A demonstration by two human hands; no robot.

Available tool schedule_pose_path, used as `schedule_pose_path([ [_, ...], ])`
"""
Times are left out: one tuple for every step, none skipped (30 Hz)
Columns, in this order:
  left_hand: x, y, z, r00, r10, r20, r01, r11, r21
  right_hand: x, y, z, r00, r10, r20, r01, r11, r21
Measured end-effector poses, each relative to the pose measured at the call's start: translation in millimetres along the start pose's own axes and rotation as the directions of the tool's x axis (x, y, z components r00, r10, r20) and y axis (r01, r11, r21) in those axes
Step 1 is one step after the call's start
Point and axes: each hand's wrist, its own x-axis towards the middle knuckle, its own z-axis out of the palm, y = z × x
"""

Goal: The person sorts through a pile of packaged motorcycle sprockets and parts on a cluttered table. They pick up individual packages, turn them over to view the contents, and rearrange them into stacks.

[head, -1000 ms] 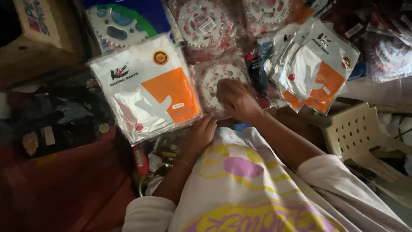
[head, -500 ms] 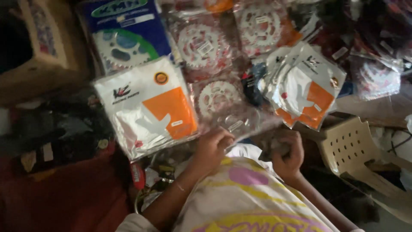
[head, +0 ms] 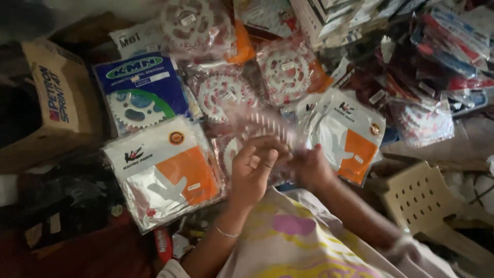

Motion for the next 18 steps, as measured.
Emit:
schedule_pose_path([
  [5.6, 2.6, 1.9, 0.999, 0.028, 0.036, -0.026, 0.998, -0.055, 33.5, 16.4, -5.6, 0.994, -0.09, -0.067, 0.099, 0.985, 0.141],
  [10.7, 5.4, 2.9, 0.996, 0.059, 0.07, -0.051, 0.993, -0.11, 67.1, 31.6, -10.1, 0.975, -0.167, -0.143, 0.201, 0.941, 0.273],
  [8.5, 3.7, -1.2, 0.996, 0.07, 0.046, -0.065, 0.992, -0.106, 87.6, 26.2, -22.1, 0.974, -0.188, -0.126, 0.216, 0.939, 0.267],
  [6.2, 2.3, -5.6, 0.994, 0.083, 0.068, -0.083, 0.996, -0.015, 108.3, 19.5, -33.3, 0.981, -0.135, -0.141, 0.179, 0.912, 0.369],
  [5.5, 0.4, -9.6, 0.991, 0.096, 0.091, -0.103, 0.992, 0.074, 130.8, 11.2, -45.2, 0.985, -0.082, -0.15, 0.143, 0.874, 0.465],
  [-2.3, -11.8, -21.3, 0.992, 0.11, 0.068, -0.115, 0.99, 0.078, 167.4, 31.3, -50.6, 0.985, -0.104, -0.137, 0.156, 0.875, 0.458],
  [-11.0, -24.6, -32.0, 0.998, 0.066, 0.025, -0.07, 0.966, 0.247, 205.1, 50.1, -55.7, 0.992, -0.02, -0.121, 0.065, 0.919, 0.388],
  [-20.0, -37.8, -42.2, 0.999, 0.025, -0.027, -0.012, 0.914, 0.405, 244.0, 67.7, -60.4, 0.991, 0.065, -0.115, -0.026, 0.949, 0.313],
  [-31.8, -49.0, -49.5, 0.998, 0.034, -0.055, -0.009, 0.912, 0.409, 241.4, 43.2, -76.8, 0.994, 0.045, -0.095, -0.014, 0.953, 0.303],
  [-43.6, -60.5, -56.0, 0.996, -0.017, -0.084, 0.058, 0.859, 0.509, 239.1, 19.0, -93.2, 0.996, 0.083, 0.023, -0.084, 0.871, 0.485],
  [-55.8, -71.2, -64.1, 0.991, -0.073, -0.111, 0.126, 0.79, 0.6, 234.1, -3.2, -107.9, 0.983, 0.107, 0.148, -0.178, 0.748, 0.64],
  [-64.1, -76.9, -62.7, 0.989, -0.069, -0.132, 0.135, 0.787, 0.602, 264.8, 17.4, -103.8, 0.982, 0.095, 0.164, -0.179, 0.753, 0.634],
  [-71.6, -83.7, -60.3, 0.961, -0.155, -0.228, 0.267, 0.735, 0.624, 293.7, 40.6, -102.2, 0.98, 0.05, 0.192, -0.17, 0.711, 0.683],
  [-79.1, -91.2, -57.5, 0.916, -0.235, -0.325, 0.395, 0.67, 0.628, 323.2, 64.2, -100.1, 0.976, 0.004, 0.218, -0.166, 0.665, 0.728],
  [-79.8, -95.2, -54.6, 0.911, -0.242, -0.335, 0.407, 0.668, 0.623, 351.4, 84.3, -98.5, 0.973, 0.008, 0.229, -0.176, 0.668, 0.723],
  [-80.9, -99.5, -52.0, 0.935, -0.184, -0.304, 0.349, 0.634, 0.69, 379.5, 104.7, -96.0, 0.997, -0.017, 0.07, -0.006, 0.951, 0.308],
  [-81.8, -103.1, -52.0, 0.956, -0.128, -0.264, 0.288, 0.59, 0.754, 406.7, 124.9, -91.2, 0.991, -0.123, -0.056, 0.109, 0.973, -0.206],
  [-88.1, -130.5, -59.1, 0.953, -0.135, -0.271, 0.297, 0.587, 0.753, 395.2, 118.0, -94.8, 0.992, -0.119, -0.046, 0.107, 0.973, -0.206],
])
